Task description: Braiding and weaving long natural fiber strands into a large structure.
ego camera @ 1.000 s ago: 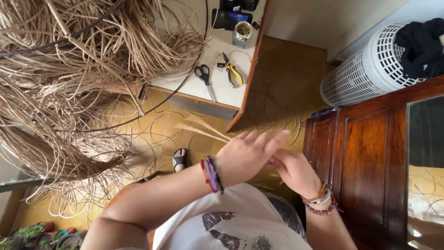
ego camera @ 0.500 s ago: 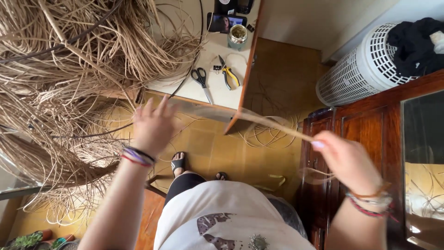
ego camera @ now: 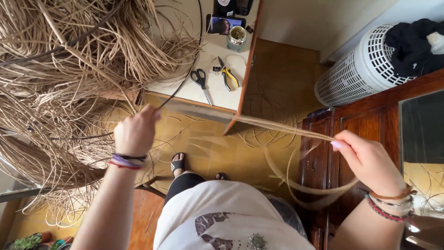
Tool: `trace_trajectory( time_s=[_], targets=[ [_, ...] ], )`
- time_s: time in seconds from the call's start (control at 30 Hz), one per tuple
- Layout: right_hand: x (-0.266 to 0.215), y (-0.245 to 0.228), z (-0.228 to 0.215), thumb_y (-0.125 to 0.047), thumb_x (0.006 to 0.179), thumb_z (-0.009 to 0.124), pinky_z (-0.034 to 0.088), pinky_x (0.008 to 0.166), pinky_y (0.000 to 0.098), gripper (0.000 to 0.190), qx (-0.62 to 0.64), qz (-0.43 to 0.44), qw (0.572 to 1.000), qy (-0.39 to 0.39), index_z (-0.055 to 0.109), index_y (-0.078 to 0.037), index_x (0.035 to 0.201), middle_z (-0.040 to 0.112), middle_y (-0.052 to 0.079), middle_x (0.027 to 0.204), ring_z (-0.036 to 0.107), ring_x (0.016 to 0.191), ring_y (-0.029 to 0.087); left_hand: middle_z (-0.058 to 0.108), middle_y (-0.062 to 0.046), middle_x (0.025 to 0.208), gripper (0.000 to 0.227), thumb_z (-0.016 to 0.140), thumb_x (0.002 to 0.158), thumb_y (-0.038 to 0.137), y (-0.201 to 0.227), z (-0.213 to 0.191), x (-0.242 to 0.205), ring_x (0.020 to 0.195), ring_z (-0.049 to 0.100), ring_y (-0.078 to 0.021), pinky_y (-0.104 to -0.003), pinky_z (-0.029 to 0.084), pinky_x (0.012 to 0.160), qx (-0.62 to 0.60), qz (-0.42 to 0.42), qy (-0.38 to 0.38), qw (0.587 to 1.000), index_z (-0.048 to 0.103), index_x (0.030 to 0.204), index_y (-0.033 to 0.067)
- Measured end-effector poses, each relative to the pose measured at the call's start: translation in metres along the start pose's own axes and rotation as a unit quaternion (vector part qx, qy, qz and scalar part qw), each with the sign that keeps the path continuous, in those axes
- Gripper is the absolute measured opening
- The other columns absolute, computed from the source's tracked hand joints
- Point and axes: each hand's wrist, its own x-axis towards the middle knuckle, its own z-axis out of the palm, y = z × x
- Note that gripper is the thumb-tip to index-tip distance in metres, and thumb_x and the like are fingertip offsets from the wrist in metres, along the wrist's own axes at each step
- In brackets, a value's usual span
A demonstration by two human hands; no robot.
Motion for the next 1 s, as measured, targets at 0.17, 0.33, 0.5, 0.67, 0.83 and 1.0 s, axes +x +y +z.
trace_trajectory(
  time_s=[0.17, 0.33, 0.5, 0.67, 0.83, 1.0],
  targets=[
    [0.018, -0.066, 0.019, -0.038, 0.099, 0.054, 0.056, 0.052, 0.0394, 0.021, -0.073, -0.078, 0.994, 0.017, 0.066, -0.022, 0.105, 0.071, 0.0, 0.072, 0.069, 0.055, 0.022, 0.027, -0.009, 0.164, 0.081, 0.051, 0.088, 0.064, 0.068, 0.01, -0.028, 0.151, 0.025, -0.0383, -0.069, 0.026, 0.115, 0.039, 0.249, -0.025, 0.967, 0.029, 0.156, 0.0267],
    [0.042, -0.115, 0.032, -0.015, 0.098, 0.058, 0.063, 0.075, 0.0334, 0.02, -0.035, -0.25, 0.968, 0.012, 0.068, -0.018, 0.114, 0.078, 0.006, 0.089, 0.077, 0.074, 0.023, 0.075, -0.019, 0.101, 0.084, 0.059, 0.094, 0.05, 0.161, -0.019, -0.065, 0.08, 0.072, -0.0477, -0.061, 0.058, 0.071, -0.213, 0.36, -0.119, 0.9, 0.018, 0.159, 0.0171],
    [0.049, -0.064, 0.016, -0.027, 0.097, 0.062, 0.062, 0.067, 0.0423, 0.014, -0.025, -0.152, 0.987, 0.051, 0.068, -0.019, 0.107, 0.076, 0.008, 0.077, 0.077, 0.074, 0.031, 0.07, -0.021, 0.08, 0.04, 0.056, 0.093, 0.012, 0.029, -0.004, -0.043, 0.075, 0.072, -0.0451, -0.057, 0.06, 0.064, 0.068, 0.278, 0.077, 0.955, 0.06, 0.132, 0.0044],
    [0.073, -0.11, 0.027, -0.028, 0.096, 0.062, 0.06, 0.068, 0.0446, 0.011, -0.039, -0.204, 0.977, 0.038, 0.066, -0.02, 0.103, 0.076, 0.008, 0.08, 0.075, 0.078, 0.033, 0.059, 0.001, 0.115, 0.05, 0.046, 0.098, 0.063, -0.016, -0.036, -0.05, 0.105, 0.057, -0.0301, -0.048, 0.047, 0.085, 0.123, 0.072, 0.002, 0.99, 0.059, 0.134, 0.0307],
    [0.096, -0.189, 0.064, -0.023, 0.094, 0.064, 0.059, 0.06, 0.0347, 0.002, -0.077, -0.381, 0.92, 0.047, 0.062, -0.023, 0.095, 0.072, -0.004, 0.076, 0.074, 0.069, 0.022, 0.033, -0.023, 0.161, 0.114, 0.084, 0.072, 0.063, 0.073, -0.063, -0.066, 0.15, 0.023, -0.0456, -0.052, 0.018, 0.122, -0.167, 0.317, 0.032, 0.933, 0.037, 0.154, -0.0002],
    [0.118, -0.214, 0.047, -0.02, 0.097, 0.061, 0.06, 0.065, 0.0392, 0.004, -0.039, -0.406, 0.913, 0.021, 0.063, -0.018, 0.101, 0.074, 0.002, 0.087, 0.074, 0.081, 0.027, 0.078, -0.015, 0.094, 0.04, 0.056, 0.085, 0.001, 0.04, -0.088, -0.063, 0.082, 0.072, -0.0485, -0.063, 0.059, 0.07, -0.129, 0.257, -0.089, 0.954, 0.063, 0.124, 0.0064]
  ],
)
